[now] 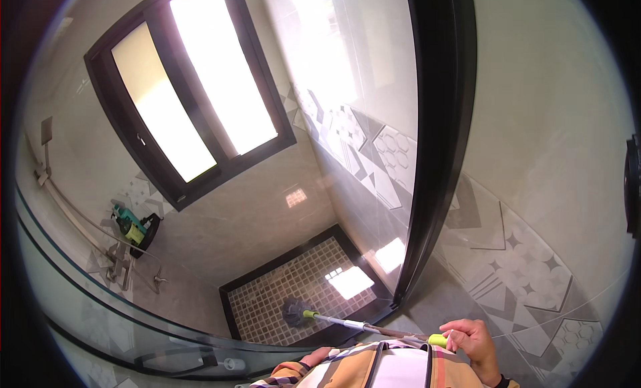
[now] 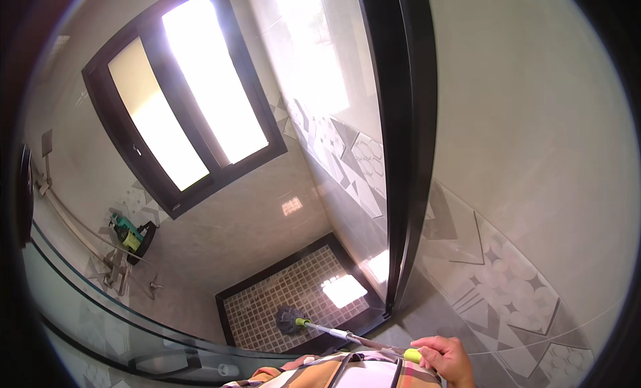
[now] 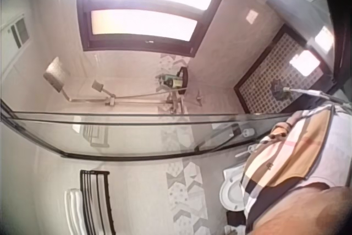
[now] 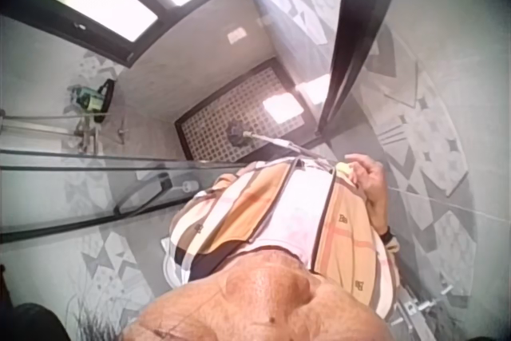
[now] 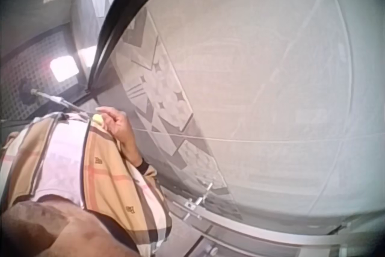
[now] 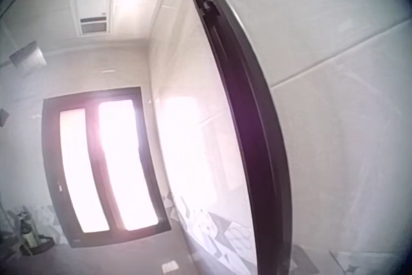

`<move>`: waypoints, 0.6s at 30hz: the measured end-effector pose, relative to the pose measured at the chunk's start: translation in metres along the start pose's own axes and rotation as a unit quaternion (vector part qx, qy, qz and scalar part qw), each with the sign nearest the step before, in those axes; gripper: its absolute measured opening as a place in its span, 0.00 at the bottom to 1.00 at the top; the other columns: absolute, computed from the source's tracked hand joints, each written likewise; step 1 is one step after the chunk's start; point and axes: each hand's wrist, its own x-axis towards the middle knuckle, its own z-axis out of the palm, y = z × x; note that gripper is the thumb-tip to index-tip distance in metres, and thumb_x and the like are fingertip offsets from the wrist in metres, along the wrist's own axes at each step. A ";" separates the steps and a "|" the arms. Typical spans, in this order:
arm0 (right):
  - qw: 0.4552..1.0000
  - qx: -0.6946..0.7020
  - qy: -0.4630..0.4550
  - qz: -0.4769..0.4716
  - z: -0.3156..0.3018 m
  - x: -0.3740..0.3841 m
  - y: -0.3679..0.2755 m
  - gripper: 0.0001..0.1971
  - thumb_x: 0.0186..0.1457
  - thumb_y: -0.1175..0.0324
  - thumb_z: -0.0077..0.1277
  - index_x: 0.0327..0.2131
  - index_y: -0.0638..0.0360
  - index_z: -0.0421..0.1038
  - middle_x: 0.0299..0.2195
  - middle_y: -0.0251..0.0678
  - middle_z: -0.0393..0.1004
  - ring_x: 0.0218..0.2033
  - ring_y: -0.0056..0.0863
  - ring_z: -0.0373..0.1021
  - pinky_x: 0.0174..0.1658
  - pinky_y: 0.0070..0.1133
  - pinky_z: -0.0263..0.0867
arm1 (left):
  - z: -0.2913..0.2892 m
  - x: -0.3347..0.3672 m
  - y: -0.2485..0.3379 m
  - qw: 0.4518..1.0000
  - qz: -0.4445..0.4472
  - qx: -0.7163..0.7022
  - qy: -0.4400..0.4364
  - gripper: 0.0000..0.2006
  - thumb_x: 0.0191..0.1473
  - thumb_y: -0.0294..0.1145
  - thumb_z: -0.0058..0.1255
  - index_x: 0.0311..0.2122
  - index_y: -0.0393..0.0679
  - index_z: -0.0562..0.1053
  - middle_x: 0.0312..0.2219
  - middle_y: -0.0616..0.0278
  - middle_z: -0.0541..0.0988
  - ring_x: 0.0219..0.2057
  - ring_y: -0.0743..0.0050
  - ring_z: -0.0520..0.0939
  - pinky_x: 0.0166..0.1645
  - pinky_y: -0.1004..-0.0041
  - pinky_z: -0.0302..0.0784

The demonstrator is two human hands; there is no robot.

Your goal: Mopping the shower and bathroom floor with a long-handled mop.

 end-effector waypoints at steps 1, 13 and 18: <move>1.000 0.002 0.002 -0.005 0.000 0.000 0.002 0.11 0.52 0.68 0.47 0.32 0.70 0.72 0.12 0.31 0.68 0.17 0.19 0.68 0.33 0.19 0.67 | 0.000 -0.003 0.001 1.000 -0.007 -0.012 -0.003 0.19 0.53 0.43 0.35 0.41 0.40 0.71 0.38 0.48 0.75 0.40 0.57 0.75 0.45 0.65 0.65; 1.000 0.002 -0.012 0.021 -0.006 -0.003 0.009 0.09 0.51 0.72 0.47 0.33 0.69 0.72 0.20 0.39 0.72 0.18 0.19 0.68 0.25 0.15 0.64 | -0.020 -0.060 0.105 0.993 0.034 -0.100 0.060 0.19 0.52 0.43 0.37 0.40 0.40 0.72 0.36 0.51 0.76 0.38 0.63 0.75 0.44 0.67 0.64; 1.000 0.005 -0.010 0.023 -0.005 -0.005 0.007 0.09 0.51 0.72 0.47 0.32 0.69 0.72 0.20 0.39 0.72 0.18 0.18 0.68 0.24 0.15 0.64 | -0.023 -0.072 0.135 0.990 0.028 -0.109 0.079 0.18 0.52 0.43 0.37 0.39 0.41 0.72 0.34 0.52 0.76 0.37 0.65 0.74 0.44 0.68 0.64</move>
